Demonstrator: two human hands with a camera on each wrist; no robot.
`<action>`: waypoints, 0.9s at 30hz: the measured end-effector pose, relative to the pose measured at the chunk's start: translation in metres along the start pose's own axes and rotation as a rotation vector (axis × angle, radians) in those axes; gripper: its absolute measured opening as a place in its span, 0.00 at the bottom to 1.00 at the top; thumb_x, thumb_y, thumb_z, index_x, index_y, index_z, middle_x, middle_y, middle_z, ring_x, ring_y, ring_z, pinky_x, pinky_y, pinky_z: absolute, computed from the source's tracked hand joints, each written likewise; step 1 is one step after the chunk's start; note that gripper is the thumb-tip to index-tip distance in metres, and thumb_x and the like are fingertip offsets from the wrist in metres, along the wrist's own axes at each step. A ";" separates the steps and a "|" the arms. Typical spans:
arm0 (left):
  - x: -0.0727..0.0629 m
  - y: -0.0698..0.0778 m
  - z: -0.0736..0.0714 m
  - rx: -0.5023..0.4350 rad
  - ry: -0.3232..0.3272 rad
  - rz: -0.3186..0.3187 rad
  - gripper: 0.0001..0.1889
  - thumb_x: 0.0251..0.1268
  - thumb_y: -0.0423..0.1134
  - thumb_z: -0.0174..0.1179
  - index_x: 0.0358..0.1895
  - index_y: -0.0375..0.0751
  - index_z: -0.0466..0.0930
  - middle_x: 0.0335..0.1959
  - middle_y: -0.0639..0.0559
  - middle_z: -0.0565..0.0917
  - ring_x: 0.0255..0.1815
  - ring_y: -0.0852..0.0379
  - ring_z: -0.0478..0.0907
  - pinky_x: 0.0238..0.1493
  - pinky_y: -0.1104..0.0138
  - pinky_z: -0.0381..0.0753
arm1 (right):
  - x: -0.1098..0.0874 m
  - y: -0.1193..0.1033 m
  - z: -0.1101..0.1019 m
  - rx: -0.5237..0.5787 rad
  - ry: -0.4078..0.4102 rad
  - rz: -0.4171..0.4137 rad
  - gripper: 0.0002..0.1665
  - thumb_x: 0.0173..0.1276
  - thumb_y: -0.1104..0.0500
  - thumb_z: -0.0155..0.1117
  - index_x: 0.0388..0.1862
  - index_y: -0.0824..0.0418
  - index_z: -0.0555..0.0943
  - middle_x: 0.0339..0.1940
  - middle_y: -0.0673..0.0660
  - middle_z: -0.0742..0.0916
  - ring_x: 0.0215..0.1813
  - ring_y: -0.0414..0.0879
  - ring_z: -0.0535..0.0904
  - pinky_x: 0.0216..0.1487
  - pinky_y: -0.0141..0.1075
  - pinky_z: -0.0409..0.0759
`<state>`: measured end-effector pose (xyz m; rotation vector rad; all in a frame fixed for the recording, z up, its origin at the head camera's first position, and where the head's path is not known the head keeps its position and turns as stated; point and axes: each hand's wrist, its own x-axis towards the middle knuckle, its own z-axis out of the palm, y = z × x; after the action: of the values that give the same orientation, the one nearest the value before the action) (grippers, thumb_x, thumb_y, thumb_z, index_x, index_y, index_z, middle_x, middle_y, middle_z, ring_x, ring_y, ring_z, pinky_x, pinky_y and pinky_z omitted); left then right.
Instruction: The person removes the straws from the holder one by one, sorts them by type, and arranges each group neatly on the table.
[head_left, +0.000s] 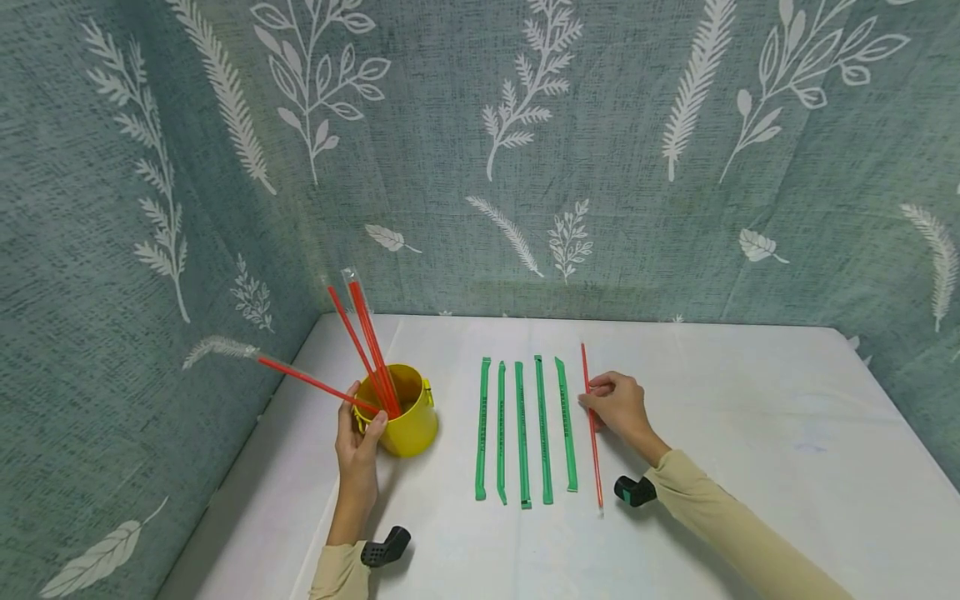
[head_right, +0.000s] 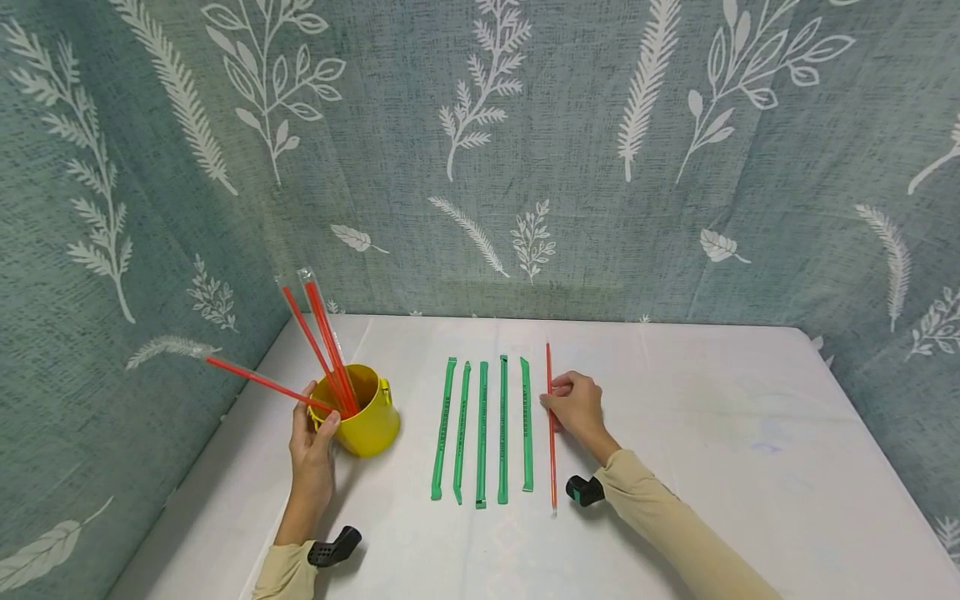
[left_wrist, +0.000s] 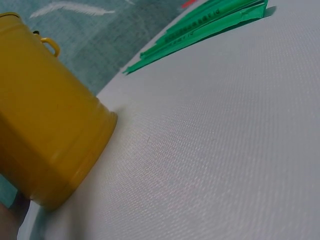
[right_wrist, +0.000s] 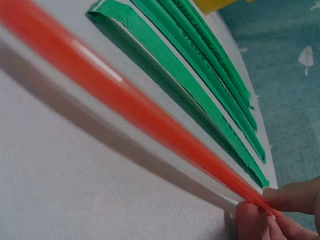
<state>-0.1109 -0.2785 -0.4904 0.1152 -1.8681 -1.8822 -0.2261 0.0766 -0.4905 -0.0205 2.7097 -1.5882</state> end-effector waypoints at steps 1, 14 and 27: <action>0.000 0.000 0.000 -0.004 -0.003 -0.001 0.32 0.65 0.33 0.52 0.72 0.53 0.56 0.68 0.53 0.62 0.69 0.56 0.57 0.64 0.75 0.61 | 0.001 0.000 0.001 -0.008 0.003 -0.007 0.14 0.54 0.65 0.71 0.38 0.70 0.79 0.27 0.59 0.81 0.20 0.42 0.75 0.16 0.29 0.74; -0.002 0.001 0.000 0.004 0.001 -0.013 0.32 0.66 0.33 0.52 0.72 0.52 0.56 0.68 0.56 0.62 0.69 0.57 0.57 0.64 0.76 0.61 | 0.003 0.000 0.002 -0.012 -0.033 -0.006 0.10 0.57 0.65 0.68 0.35 0.70 0.78 0.22 0.57 0.79 0.13 0.43 0.73 0.14 0.32 0.73; -0.001 0.003 0.001 -0.021 0.000 -0.023 0.32 0.66 0.30 0.51 0.72 0.51 0.56 0.68 0.54 0.63 0.69 0.57 0.58 0.64 0.76 0.62 | 0.007 -0.021 0.004 0.067 -0.024 -0.012 0.08 0.60 0.64 0.65 0.36 0.67 0.79 0.26 0.58 0.79 0.15 0.47 0.73 0.14 0.33 0.72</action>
<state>-0.1099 -0.2770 -0.4871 0.1299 -1.8541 -1.9166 -0.2332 0.0632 -0.4740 -0.0557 2.6413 -1.6700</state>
